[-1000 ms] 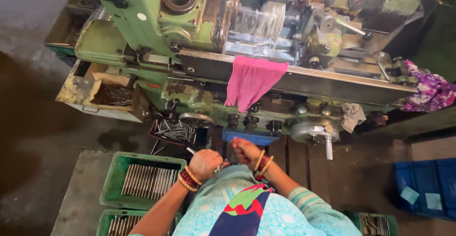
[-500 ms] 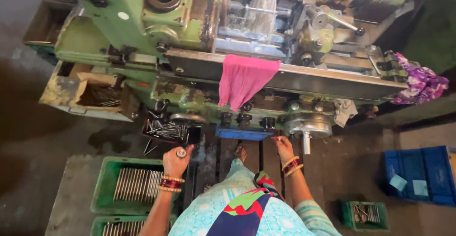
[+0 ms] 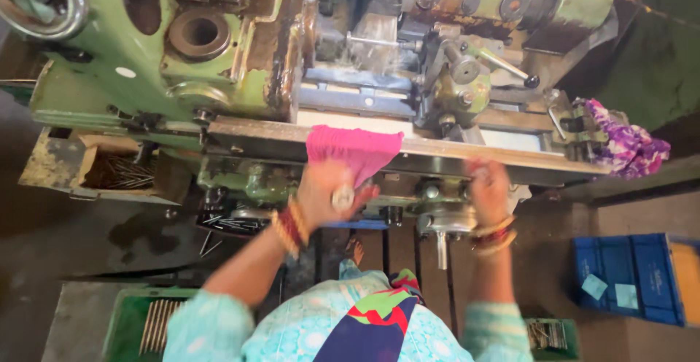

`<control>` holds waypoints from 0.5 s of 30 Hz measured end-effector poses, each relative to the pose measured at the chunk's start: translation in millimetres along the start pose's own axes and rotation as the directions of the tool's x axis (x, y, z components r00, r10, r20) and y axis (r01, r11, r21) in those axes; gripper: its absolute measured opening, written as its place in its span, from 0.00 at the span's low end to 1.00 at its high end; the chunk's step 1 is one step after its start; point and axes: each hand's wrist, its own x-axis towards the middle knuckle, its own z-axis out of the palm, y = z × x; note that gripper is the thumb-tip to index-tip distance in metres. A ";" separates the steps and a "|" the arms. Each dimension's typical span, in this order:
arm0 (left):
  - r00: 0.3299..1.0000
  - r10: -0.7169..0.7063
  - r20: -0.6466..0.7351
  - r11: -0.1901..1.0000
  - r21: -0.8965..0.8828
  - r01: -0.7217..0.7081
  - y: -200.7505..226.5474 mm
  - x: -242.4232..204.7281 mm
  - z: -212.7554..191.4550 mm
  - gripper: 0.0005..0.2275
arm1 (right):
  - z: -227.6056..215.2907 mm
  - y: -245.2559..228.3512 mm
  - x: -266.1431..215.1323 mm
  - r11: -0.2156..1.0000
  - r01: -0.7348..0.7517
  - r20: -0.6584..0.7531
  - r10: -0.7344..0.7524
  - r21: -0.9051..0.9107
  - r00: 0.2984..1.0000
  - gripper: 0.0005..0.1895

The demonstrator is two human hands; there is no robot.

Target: The person operates a metalworking machine, inserting metal rods into the chuck and using a lever to process them. The person repeatedly picks rods from a green bin, loads them into the machine, and collects the processed pieces.

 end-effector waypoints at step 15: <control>-0.040 -0.979 0.200 -0.179 -0.749 0.638 -306.2 232.3 282.5 0.14 | -50.7 117.8 250.2 0.624 0.223 0.036 -0.297 -0.749 0.954 0.17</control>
